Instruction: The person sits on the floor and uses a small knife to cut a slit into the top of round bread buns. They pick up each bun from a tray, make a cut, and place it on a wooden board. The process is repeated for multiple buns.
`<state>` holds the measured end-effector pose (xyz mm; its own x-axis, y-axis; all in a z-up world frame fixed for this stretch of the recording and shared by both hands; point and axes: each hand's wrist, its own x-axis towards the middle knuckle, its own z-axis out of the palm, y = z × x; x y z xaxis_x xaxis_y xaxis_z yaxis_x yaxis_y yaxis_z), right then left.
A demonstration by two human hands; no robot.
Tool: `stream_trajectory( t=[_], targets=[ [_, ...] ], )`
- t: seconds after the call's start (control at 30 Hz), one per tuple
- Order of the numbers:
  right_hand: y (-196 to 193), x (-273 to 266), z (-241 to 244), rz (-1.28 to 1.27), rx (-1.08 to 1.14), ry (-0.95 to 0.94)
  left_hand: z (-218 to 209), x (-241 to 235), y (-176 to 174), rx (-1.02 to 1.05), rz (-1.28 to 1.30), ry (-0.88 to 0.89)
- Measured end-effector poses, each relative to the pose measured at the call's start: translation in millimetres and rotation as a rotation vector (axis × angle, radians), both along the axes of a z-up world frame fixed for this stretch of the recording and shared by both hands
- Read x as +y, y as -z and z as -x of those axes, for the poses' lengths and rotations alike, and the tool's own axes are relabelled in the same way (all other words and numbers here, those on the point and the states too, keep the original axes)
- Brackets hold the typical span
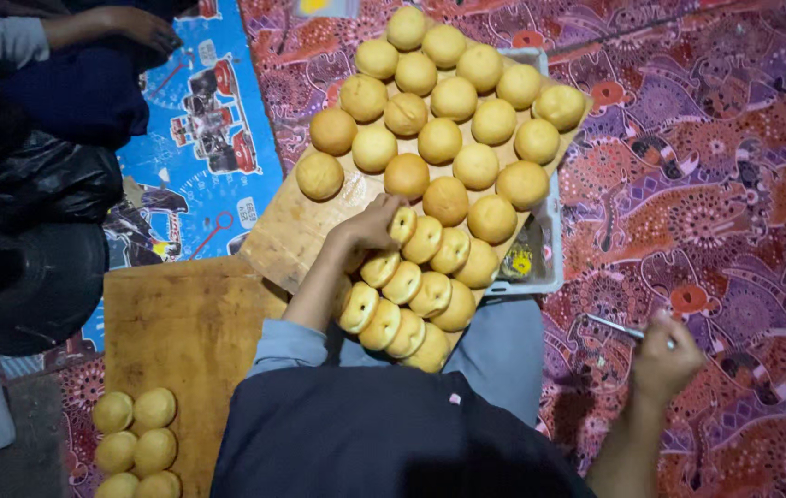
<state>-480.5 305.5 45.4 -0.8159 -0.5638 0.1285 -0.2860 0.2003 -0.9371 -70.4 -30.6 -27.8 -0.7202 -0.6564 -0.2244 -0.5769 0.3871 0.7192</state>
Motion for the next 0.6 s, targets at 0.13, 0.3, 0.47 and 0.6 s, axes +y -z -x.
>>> stream_trajectory(
  t=[0.13, 0.3, 0.47, 0.6],
  targets=[
    [7.8, 18.9, 3.5, 0.019, 0.016, 0.02, -42.7, -30.0, 19.0, 0.225, 0.034, -0.631],
    [9.8, 8.8, -7.3, 0.101, -0.083, -0.02, -83.0, -74.3, 39.6, -0.351, 0.4, -1.229],
    [-0.8, -16.6, -47.1, -0.004, -0.059, -0.085, -43.5, -44.4, 1.6, 0.104, 0.178, -1.037],
    [-26.0, -32.9, -121.3, -0.034, -0.134, -0.438, -20.6, 36.5, -57.6, 0.767, -0.292, -0.978]
  ],
)
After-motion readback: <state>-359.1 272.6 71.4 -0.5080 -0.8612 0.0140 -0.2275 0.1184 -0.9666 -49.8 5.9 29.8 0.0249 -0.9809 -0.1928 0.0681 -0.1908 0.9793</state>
